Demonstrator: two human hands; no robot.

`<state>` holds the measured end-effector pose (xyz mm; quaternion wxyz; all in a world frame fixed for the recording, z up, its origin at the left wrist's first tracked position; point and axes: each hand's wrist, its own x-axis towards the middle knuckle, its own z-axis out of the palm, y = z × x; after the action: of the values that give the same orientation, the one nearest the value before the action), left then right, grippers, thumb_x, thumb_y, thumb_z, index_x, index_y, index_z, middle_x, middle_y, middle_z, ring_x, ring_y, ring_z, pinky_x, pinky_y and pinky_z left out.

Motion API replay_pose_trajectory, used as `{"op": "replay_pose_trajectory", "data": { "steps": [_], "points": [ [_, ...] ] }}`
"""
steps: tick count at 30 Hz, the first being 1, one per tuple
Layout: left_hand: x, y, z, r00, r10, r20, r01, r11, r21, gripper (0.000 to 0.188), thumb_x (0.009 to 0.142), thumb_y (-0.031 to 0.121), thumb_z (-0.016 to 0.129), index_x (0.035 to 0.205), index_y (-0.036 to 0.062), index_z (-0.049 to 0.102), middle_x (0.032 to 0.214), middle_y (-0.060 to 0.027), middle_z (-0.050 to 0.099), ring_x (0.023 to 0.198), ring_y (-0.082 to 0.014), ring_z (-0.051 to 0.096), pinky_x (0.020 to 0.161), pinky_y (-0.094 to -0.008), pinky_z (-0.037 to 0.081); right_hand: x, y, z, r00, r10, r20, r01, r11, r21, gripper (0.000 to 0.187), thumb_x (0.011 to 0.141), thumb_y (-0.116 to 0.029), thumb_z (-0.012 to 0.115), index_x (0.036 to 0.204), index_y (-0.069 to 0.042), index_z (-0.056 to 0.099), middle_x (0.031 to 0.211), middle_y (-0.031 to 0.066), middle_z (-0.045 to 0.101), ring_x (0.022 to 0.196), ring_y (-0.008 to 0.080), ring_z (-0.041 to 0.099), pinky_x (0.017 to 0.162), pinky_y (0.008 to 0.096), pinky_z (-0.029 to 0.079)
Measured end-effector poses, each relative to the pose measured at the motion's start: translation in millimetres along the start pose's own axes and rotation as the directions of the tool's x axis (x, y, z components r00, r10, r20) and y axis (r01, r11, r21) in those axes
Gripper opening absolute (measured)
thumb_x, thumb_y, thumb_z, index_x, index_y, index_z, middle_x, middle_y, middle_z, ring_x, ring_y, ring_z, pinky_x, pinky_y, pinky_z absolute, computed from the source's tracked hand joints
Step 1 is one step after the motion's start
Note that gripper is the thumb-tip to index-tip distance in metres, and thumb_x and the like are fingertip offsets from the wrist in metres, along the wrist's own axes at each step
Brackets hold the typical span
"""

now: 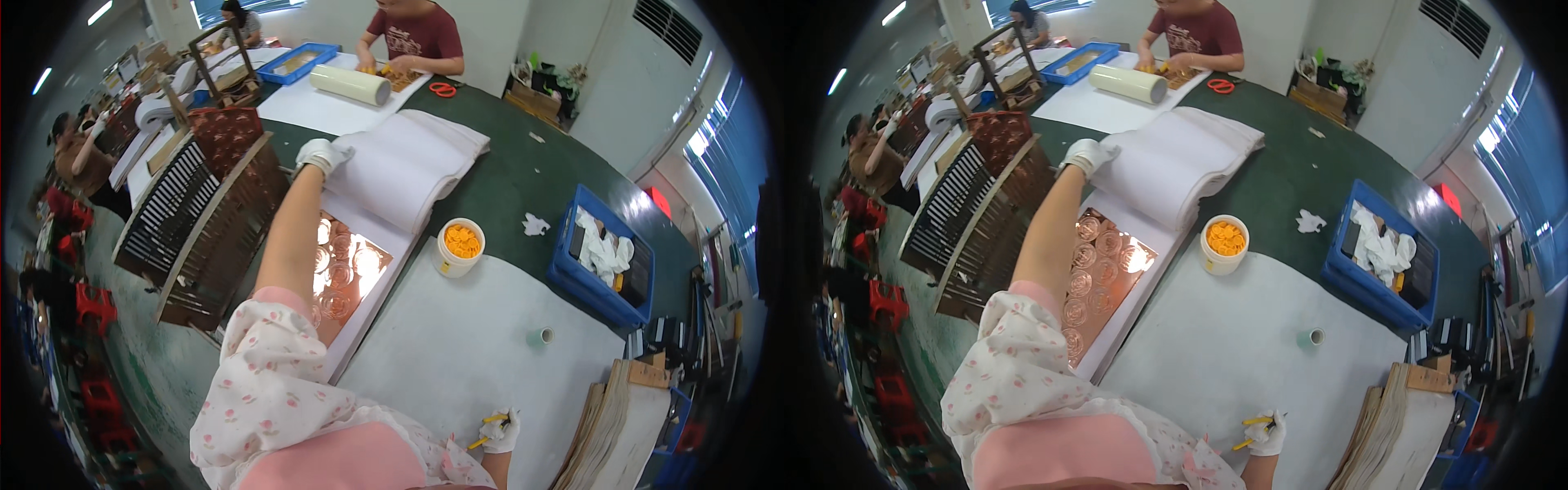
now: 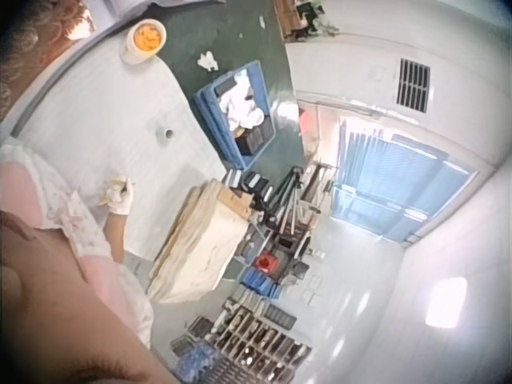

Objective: The person uses pliers to punch out circular copper shapes from a larger copper sheet. They repeatedly pick up the sheet, use the pliers to separate the circles, and place the finished sheets onto a wooden rack. The process involves handling the copper sheet and the pliers with gloved hands.

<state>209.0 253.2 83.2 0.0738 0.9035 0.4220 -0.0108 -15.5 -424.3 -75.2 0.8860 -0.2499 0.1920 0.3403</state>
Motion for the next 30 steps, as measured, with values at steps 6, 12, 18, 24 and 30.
{"op": "replay_pose_trajectory", "data": {
  "steps": [6, 12, 18, 24, 30],
  "points": [
    [-8.1, 0.3, -11.2, 0.990, 0.103, 0.100, -0.098, 0.994, -0.055, 0.081, 0.068, 0.075, 0.051, 0.103, 0.0025, 0.067, 0.105, -0.0199, 0.064, 0.100, -0.0356, 0.061, 0.088, -0.0395, 0.046, -1.5, 0.8, -2.1, 1.000, -0.012, 0.024, 0.012, 0.999, -0.030, 0.036, 0.092, -0.043, 0.044, 0.080, -0.014, 0.061, 0.053, 0.0011, 0.050, 0.029, 0.0119, 0.030, 0.031, 0.0283, 0.025],
    [-5.1, -4.8, -9.8, 0.988, 0.111, 0.108, -0.104, 0.992, -0.067, 0.085, 0.069, 0.077, 0.045, 0.108, 0.0039, 0.065, 0.111, -0.0187, 0.062, 0.106, -0.0345, 0.058, 0.092, -0.0397, 0.044, -0.1, 2.9, -9.6, 1.000, 0.014, 0.015, -0.015, 0.999, 0.030, 0.036, 0.092, -0.044, 0.045, 0.080, -0.013, 0.060, 0.051, 0.0003, 0.048, 0.029, 0.0111, 0.029, 0.032, 0.0278, 0.025],
    [11.6, -16.3, -12.6, 0.983, 0.135, 0.123, -0.153, 0.976, 0.154, 0.083, 0.071, 0.075, 0.049, 0.110, 0.0019, 0.063, 0.114, -0.0162, 0.061, 0.108, -0.0346, 0.056, 0.089, -0.0406, 0.047, 1.0, 1.7, 3.8, 0.999, -0.016, -0.049, 0.013, 0.999, -0.052, 0.039, 0.092, -0.044, 0.044, 0.073, -0.012, 0.054, 0.046, -0.0004, 0.041, 0.029, 0.0111, 0.029, 0.031, 0.0263, 0.024],
    [-19.0, -28.8, -35.7, 0.969, 0.225, 0.099, -0.220, 0.974, -0.057, 0.064, 0.070, 0.064, 0.065, 0.089, 0.0020, 0.065, 0.083, -0.0091, 0.063, 0.076, -0.0196, 0.059, 0.071, -0.0303, 0.047, -0.7, 0.3, 2.4, 0.998, 0.035, -0.054, -0.033, 0.999, 0.039, 0.040, 0.092, -0.044, 0.044, 0.071, -0.010, 0.050, 0.044, 0.0002, 0.038, 0.029, 0.0106, 0.029, 0.031, 0.0254, 0.024],
    [-45.3, -36.4, -46.6, 0.974, 0.202, 0.104, -0.109, 0.817, -0.566, 0.049, 0.069, 0.051, 0.076, 0.085, 0.0060, 0.064, 0.069, 0.0019, 0.053, 0.059, -0.0090, 0.045, 0.056, -0.0239, 0.038, -0.4, -0.3, 2.5, 1.000, 0.028, 0.000, -0.028, 0.997, 0.075, 0.036, 0.093, -0.042, 0.044, 0.086, -0.009, 0.057, 0.054, 0.0019, 0.045, 0.031, 0.0100, 0.031, 0.032, 0.0251, 0.026]
  ]
}}
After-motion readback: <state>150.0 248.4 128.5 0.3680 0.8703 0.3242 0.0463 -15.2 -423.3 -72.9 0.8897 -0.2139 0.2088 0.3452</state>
